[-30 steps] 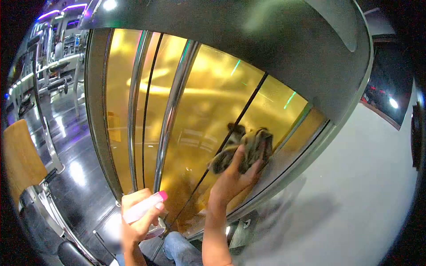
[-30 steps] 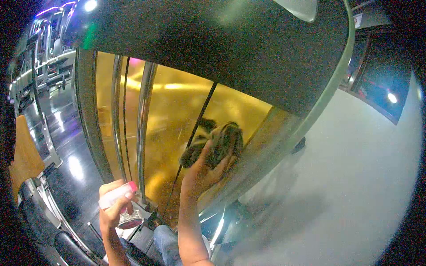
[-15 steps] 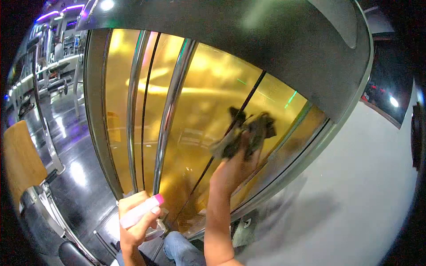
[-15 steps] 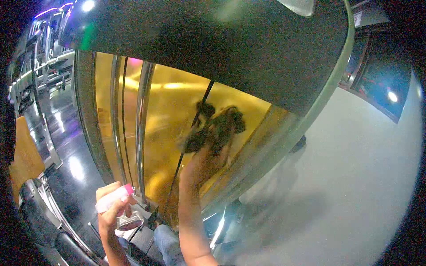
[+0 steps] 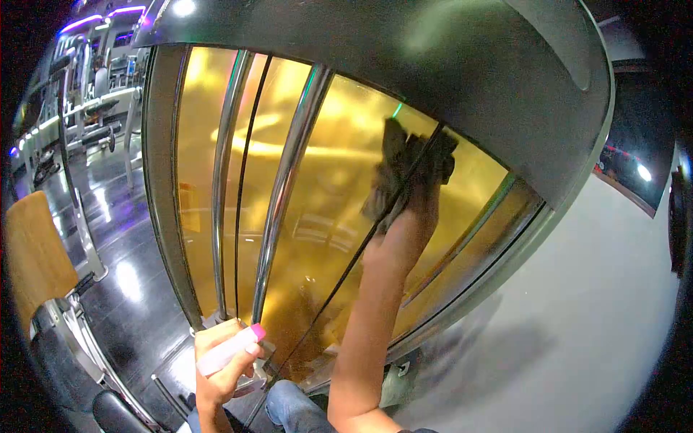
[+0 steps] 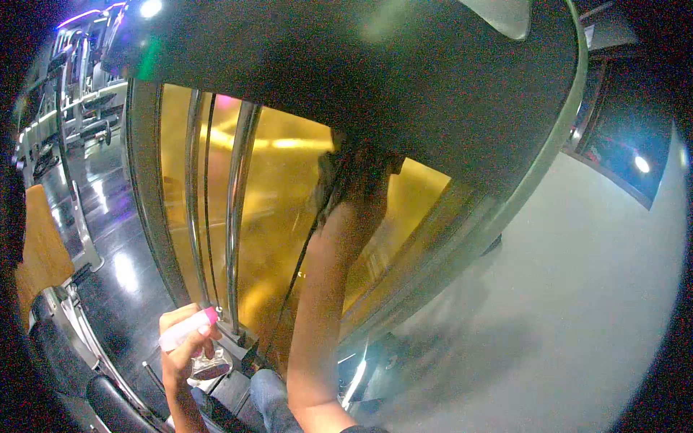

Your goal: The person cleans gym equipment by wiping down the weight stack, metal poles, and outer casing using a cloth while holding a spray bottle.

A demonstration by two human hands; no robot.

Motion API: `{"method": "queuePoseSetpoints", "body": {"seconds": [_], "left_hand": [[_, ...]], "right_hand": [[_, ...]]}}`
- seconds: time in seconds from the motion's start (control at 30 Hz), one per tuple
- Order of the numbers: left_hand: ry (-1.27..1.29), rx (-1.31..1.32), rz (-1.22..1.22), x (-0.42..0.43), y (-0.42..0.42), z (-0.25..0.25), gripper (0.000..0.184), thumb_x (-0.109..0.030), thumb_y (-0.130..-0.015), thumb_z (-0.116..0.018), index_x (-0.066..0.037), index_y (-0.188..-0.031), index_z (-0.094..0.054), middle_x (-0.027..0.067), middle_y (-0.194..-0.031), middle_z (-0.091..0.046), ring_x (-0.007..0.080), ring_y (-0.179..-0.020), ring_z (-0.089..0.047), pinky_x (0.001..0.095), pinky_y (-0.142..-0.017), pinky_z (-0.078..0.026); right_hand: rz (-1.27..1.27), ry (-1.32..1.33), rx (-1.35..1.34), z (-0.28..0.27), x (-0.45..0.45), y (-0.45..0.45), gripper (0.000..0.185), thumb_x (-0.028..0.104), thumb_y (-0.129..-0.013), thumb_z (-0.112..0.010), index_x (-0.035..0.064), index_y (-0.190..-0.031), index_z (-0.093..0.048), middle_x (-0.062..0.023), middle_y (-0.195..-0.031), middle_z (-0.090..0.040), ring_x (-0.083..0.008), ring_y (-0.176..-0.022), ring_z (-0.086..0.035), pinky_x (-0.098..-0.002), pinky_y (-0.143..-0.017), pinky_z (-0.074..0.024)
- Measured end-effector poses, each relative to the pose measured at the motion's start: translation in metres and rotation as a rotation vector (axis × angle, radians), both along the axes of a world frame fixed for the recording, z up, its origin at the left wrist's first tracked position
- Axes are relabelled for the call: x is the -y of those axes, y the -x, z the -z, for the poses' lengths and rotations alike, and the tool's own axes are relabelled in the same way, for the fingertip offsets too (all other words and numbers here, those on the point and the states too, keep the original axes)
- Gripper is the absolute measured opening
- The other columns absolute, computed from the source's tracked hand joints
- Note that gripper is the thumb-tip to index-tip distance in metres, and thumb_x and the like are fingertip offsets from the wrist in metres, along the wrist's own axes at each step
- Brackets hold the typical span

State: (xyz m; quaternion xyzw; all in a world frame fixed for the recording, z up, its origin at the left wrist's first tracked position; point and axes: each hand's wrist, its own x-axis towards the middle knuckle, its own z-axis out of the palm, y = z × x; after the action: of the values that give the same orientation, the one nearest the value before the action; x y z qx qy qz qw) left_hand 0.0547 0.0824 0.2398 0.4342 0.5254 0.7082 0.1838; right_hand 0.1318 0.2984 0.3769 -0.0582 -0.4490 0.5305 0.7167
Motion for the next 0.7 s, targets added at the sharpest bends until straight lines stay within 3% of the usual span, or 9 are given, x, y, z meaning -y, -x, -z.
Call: {"method": "queuePoseSetpoints", "body": {"seconds": [0.03, 0.1, 0.17, 0.33, 0.37, 0.43, 0.47, 0.57, 0.7], "left_hand": [[0.014, 0.012, 0.022, 0.002, 0.000, 0.000, 0.026, -0.022, -0.079, -0.066, 0.002, -0.068, -0.066, 0.0055, -0.055, -0.056, 0.0118, -0.043, -0.050, 0.0266, -0.043, -0.034], [0.030, 0.028, 0.044, 0.005, -0.001, 0.003, 0.020, -0.015, -0.080, -0.066, 0.001, -0.068, -0.066, 0.0061, -0.056, -0.056, 0.0137, -0.047, -0.052, 0.0280, -0.047, -0.037], [0.075, -0.014, 0.022, 0.009, -0.002, 0.011, 0.020, -0.016, -0.080, -0.066, 0.001, -0.069, -0.066, 0.0054, -0.055, -0.056, 0.0137, -0.047, -0.052, 0.0282, -0.047, -0.036], [0.034, 0.067, 0.020, 0.021, 0.000, 0.024, 0.022, -0.017, -0.081, -0.066, 0.001, -0.069, -0.066, 0.0052, -0.055, -0.056, 0.0137, -0.046, -0.051, 0.0282, -0.047, -0.036], [0.027, 0.084, 0.012, 0.023, 0.001, 0.024, 0.022, -0.018, -0.081, -0.067, 0.001, -0.069, -0.066, 0.0053, -0.055, -0.056, 0.0139, -0.046, -0.051, 0.0283, -0.047, -0.037], [0.029, 0.010, 0.000, 0.025, 0.005, 0.025, 0.022, -0.018, -0.081, -0.066, 0.001, -0.070, -0.066, 0.0055, -0.056, -0.057, 0.0138, -0.046, -0.051, 0.0282, -0.047, -0.037], [0.028, -0.066, -0.011, 0.025, 0.007, 0.025, 0.022, -0.017, -0.082, -0.066, 0.001, -0.071, -0.066, 0.0057, -0.056, -0.057, 0.0137, -0.046, -0.052, 0.0282, -0.047, -0.037], [0.021, -0.033, 0.008, 0.026, 0.006, 0.023, 0.021, -0.017, -0.082, -0.066, 0.001, -0.071, -0.066, 0.0056, -0.056, -0.057, 0.0134, -0.046, -0.052, 0.0281, -0.046, -0.037], [-0.005, -0.062, 0.003, 0.022, 0.005, 0.031, 0.022, -0.016, -0.082, -0.066, 0.001, -0.070, -0.065, 0.0056, -0.056, -0.057, 0.0131, -0.046, -0.052, 0.0277, -0.045, -0.037]], "right_hand": [[0.006, 0.050, 0.005, 0.010, 0.007, -0.002, 0.025, 0.024, -0.098, -0.058, 0.0083, -0.117, -0.060, -0.0042, -0.093, -0.067, -0.0162, -0.073, -0.065, -0.0282, -0.061, -0.0511], [0.273, -0.003, 0.111, 0.066, -0.018, 0.002, 0.022, 0.017, -0.096, -0.060, 0.0074, -0.116, -0.061, -0.0031, -0.093, -0.066, -0.0159, -0.075, -0.065, -0.0296, -0.064, -0.0526], [0.095, 0.324, 0.307, 0.097, 0.008, -0.010, 0.051, 0.032, -0.097, -0.060, 0.0017, -0.136, -0.051, -0.0093, -0.128, -0.059, -0.0205, -0.110, -0.057, -0.0312, -0.091, -0.0456], [0.125, 0.368, 0.280, 0.177, 0.025, -0.022, 0.051, 0.022, -0.096, -0.063, 0.0004, -0.140, -0.048, -0.0120, -0.139, -0.054, -0.0214, -0.121, -0.053, -0.0330, -0.102, -0.0400], [0.123, 0.368, 0.281, 0.173, 0.026, -0.021, 0.051, 0.022, -0.096, -0.063, 0.0004, -0.140, -0.048, -0.0120, -0.139, -0.054, -0.0214, -0.121, -0.053, -0.0330, -0.102, -0.0400], [0.292, 0.303, 0.234, 0.150, 0.028, -0.019, 0.041, 0.020, -0.094, -0.066, 0.0021, -0.130, -0.056, -0.0044, -0.110, -0.064, -0.0147, -0.093, -0.061, -0.0283, -0.079, -0.0508], [0.351, 0.216, 0.158, 0.130, 0.029, -0.013, 0.040, 0.022, -0.093, -0.068, 0.0023, -0.126, -0.057, -0.0039, -0.107, -0.065, -0.0150, -0.092, -0.062, -0.0288, -0.076, -0.0512], [0.255, 0.297, 0.102, 0.091, 0.022, -0.020, 0.045, 0.025, -0.093, -0.068, 0.0025, -0.130, -0.055, -0.0057, -0.106, -0.065, -0.0179, -0.095, -0.062, -0.0320, -0.079, -0.0519], [0.113, 0.243, 0.002, 0.106, 0.032, -0.021, 0.052, 0.025, -0.093, -0.068, 0.0035, -0.136, -0.051, -0.0102, -0.117, -0.061, -0.0212, -0.109, -0.059, -0.0355, -0.086, -0.0514]]}}
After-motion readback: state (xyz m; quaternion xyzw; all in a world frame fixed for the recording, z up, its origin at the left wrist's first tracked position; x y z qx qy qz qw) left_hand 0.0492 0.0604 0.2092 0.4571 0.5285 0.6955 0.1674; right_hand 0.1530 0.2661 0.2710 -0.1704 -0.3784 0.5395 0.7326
